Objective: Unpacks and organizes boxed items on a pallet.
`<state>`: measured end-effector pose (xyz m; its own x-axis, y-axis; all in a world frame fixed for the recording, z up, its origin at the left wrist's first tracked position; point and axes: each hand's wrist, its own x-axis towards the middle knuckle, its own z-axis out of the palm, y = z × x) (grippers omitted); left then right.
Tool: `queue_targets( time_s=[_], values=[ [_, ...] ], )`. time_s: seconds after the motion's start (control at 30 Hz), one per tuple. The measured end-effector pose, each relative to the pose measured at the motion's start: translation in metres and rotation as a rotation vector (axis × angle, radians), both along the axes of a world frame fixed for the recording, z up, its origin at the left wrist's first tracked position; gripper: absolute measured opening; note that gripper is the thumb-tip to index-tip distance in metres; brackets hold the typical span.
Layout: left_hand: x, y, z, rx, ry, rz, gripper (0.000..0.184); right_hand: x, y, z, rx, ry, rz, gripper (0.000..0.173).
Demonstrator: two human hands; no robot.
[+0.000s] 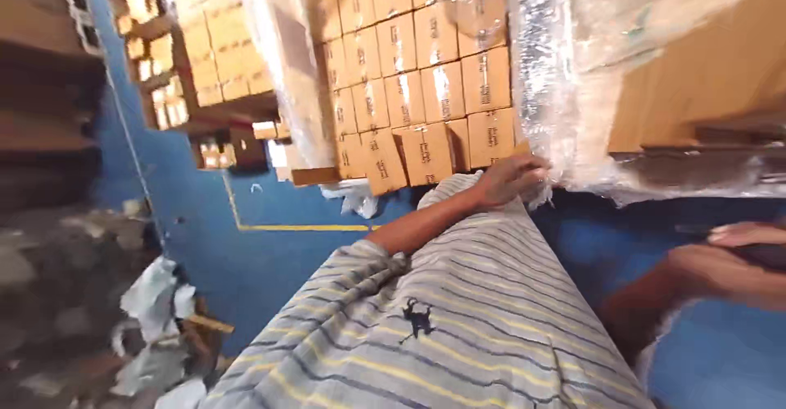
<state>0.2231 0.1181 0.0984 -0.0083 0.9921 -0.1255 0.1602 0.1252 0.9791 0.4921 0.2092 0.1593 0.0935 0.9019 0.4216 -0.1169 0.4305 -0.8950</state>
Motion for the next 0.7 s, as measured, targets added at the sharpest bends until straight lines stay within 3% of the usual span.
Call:
queue_targets(
  time_s=[0.1, 0.17, 0.23, 0.33, 0.47, 0.6, 0.7],
  values=[
    [-0.071, -0.085, -0.042, -0.217, 0.114, 0.342, 0.033, -0.051, -0.025, -0.022, -0.231, -0.318, 0.293, 0.065],
    [-0.12, -0.127, -0.067, -0.313, 0.229, 0.562, 0.036, -0.09, -0.038, -0.035, -0.398, -0.735, 0.514, 0.059],
    [-0.175, -0.155, -0.085, -0.436, 0.358, 0.662, 0.043, -0.137, -0.044, -0.049, -0.506, -1.027, 0.785, 0.05],
    [-0.256, -0.188, -0.112, -0.641, 0.53, 0.663, 0.066, -0.221, -0.064, -0.072, -0.372, -1.187, 1.058, 0.037],
    [-0.32, -0.22, -0.145, -0.814, 0.612, 0.607, 0.095, -0.351, -0.107, -0.115, -0.122, -1.371, 1.198, 0.035],
    [-0.338, -0.239, -0.163, -0.771, 0.59, 0.52, 0.091, -0.471, -0.148, -0.171, -0.011, -1.587, 1.179, 0.038],
    [-0.342, -0.252, -0.17, -0.718, 0.539, 0.509, 0.088, -0.534, -0.168, -0.201, 0.001, -1.707, 1.147, 0.035]
  ],
)
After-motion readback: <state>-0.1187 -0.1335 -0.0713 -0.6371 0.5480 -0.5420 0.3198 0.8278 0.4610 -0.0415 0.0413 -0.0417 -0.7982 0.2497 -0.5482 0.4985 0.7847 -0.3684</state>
